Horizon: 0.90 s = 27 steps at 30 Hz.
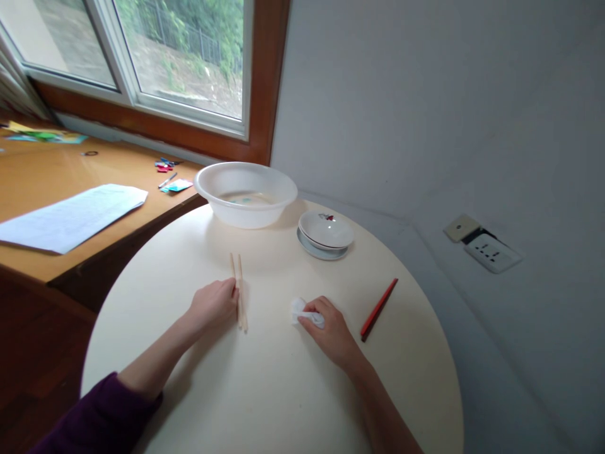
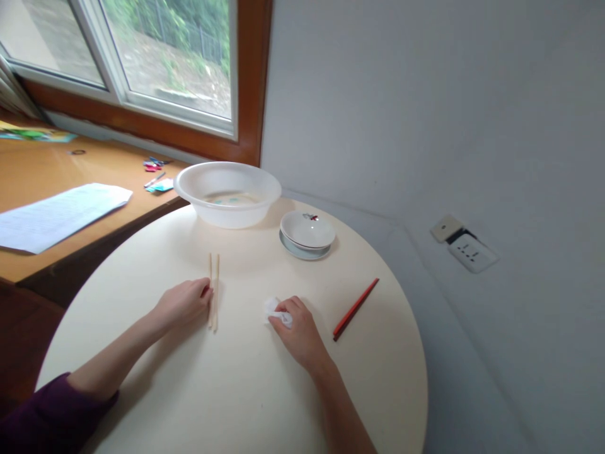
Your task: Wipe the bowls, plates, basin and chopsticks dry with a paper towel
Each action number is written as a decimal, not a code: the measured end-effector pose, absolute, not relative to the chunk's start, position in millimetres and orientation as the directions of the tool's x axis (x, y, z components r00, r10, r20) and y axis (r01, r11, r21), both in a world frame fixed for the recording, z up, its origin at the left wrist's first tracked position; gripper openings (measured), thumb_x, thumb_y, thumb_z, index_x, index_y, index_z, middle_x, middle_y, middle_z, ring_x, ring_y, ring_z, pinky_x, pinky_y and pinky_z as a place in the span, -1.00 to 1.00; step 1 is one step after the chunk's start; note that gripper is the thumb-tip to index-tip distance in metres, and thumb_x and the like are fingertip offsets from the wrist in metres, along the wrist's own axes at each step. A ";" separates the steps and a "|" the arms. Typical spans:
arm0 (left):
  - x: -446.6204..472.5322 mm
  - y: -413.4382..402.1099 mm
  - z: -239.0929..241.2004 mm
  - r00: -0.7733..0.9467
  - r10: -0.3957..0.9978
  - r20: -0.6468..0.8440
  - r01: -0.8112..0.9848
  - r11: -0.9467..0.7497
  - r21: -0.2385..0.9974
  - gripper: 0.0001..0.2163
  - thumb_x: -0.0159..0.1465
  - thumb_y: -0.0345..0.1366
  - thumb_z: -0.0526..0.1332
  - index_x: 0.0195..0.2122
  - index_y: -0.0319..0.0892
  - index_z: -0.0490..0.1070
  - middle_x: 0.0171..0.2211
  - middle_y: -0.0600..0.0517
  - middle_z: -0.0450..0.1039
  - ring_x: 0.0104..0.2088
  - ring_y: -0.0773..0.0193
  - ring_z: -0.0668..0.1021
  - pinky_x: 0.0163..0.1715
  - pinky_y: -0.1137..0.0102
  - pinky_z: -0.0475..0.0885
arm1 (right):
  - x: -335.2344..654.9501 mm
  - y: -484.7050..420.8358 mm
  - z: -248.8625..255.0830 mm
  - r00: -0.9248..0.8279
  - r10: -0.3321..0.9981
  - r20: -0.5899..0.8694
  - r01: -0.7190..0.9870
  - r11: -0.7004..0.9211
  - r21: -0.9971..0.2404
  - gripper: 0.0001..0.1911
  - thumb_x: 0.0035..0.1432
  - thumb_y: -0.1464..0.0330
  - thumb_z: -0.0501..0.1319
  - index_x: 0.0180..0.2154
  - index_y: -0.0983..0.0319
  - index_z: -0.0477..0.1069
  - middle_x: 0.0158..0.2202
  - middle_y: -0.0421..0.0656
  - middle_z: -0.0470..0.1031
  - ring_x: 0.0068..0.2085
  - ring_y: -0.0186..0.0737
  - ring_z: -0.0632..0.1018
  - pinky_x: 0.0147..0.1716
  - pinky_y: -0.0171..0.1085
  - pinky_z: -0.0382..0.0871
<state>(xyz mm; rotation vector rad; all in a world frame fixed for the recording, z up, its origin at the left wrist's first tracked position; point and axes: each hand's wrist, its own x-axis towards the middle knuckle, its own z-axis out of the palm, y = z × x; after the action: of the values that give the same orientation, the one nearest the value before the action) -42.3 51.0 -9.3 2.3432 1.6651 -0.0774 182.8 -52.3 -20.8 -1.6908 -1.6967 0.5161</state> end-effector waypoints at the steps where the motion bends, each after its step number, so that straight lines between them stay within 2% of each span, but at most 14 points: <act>1: -43.4 52.0 -9.1 0.337 0.921 -0.196 0.935 -0.303 0.184 -0.72 0.23 -0.25 -0.15 -0.38 -0.16 0.33 -0.35 -0.11 0.50 -0.33 0.12 0.52 -0.48 0.38 0.26 | 182.7 -52.5 -20.5 0.073 0.980 0.184 0.711 0.079 -0.698 -0.97 0.00 0.43 0.16 -0.45 0.20 0.31 -0.38 -0.20 0.37 -0.31 -0.26 0.42 -0.29 -0.29 0.28; 4: -48.0 55.8 -7.9 0.320 0.928 -0.192 0.941 -0.288 0.177 -0.74 0.22 -0.26 -0.13 -0.37 -0.17 0.33 -0.34 -0.12 0.50 -0.32 0.10 0.52 -0.49 0.37 0.26 | 182.5 -52.6 -20.4 0.075 0.979 0.188 0.713 0.078 -0.696 -0.97 0.00 0.42 0.16 -0.46 0.21 0.31 -0.38 -0.19 0.37 -0.32 -0.26 0.42 -0.29 -0.29 0.28; 8: -54.8 61.1 -5.1 0.261 0.947 -0.185 0.958 -0.231 0.170 -0.75 0.21 -0.27 -0.13 -0.24 -0.16 0.29 -0.26 -0.11 0.50 -0.30 0.12 0.52 -0.49 0.39 0.26 | 183.0 -51.7 -22.4 0.084 0.967 0.239 0.714 0.109 -0.692 -0.96 0.01 0.39 0.16 -0.46 0.20 0.32 -0.40 -0.19 0.37 -0.35 -0.26 0.41 -0.32 -0.29 0.29; 14: -49.9 58.8 -1.0 0.220 0.966 -0.134 0.961 -0.191 0.200 -0.73 0.24 -0.21 -0.14 -0.20 -0.14 0.28 -0.27 -0.08 0.50 -0.32 0.12 0.52 -0.49 0.38 0.25 | 185.8 -50.5 -25.2 0.161 0.942 0.295 0.693 0.105 -0.714 -0.83 0.07 0.31 0.12 -0.52 0.21 0.32 -0.50 -0.22 0.33 -0.44 -0.30 0.37 -0.41 -0.33 0.25; 17: -42.8 52.1 0.3 0.242 0.965 -0.102 0.953 -0.216 0.213 -0.67 0.25 -0.11 -0.17 -0.32 -0.14 0.32 -0.34 -0.08 0.50 -0.36 0.09 0.52 -0.50 0.36 0.23 | 185.8 -49.3 -28.0 0.229 0.948 0.223 0.597 0.044 -0.801 -0.79 0.06 0.26 0.13 -0.53 0.23 0.32 -0.58 -0.25 0.29 -0.51 -0.34 0.33 -0.51 -0.36 0.21; 21: -35.6 41.5 -0.8 0.315 0.933 -0.174 0.943 -0.287 0.166 -0.65 0.24 -0.06 -0.12 -0.38 -0.16 0.34 -0.41 -0.10 0.49 -0.39 0.07 0.52 -0.50 0.36 0.23 | 185.1 -46.4 -32.8 0.265 0.958 0.107 0.370 0.002 -0.929 -0.76 0.03 0.21 0.13 -0.49 0.25 0.35 -0.60 -0.25 0.33 -0.56 -0.35 0.35 -0.57 -0.37 0.21; 27: -27.3 28.5 -2.1 0.402 0.889 -0.219 0.915 -0.384 0.124 -0.74 0.23 -0.18 -0.08 -0.31 -0.17 0.34 -0.39 -0.11 0.51 -0.34 0.11 0.54 -0.46 0.38 0.26 | 187.1 -42.7 -38.8 0.290 0.951 0.106 0.234 0.037 -0.972 -0.75 -0.03 0.25 0.18 -0.30 0.25 0.40 -0.43 -0.15 0.46 -0.39 -0.24 0.49 -0.40 -0.30 0.38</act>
<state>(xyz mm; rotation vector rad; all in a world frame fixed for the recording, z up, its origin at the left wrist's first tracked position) -27.3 28.5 -2.1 2.4345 1.5951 -0.1707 187.1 -42.7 -38.8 -1.4463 -1.1700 0.8118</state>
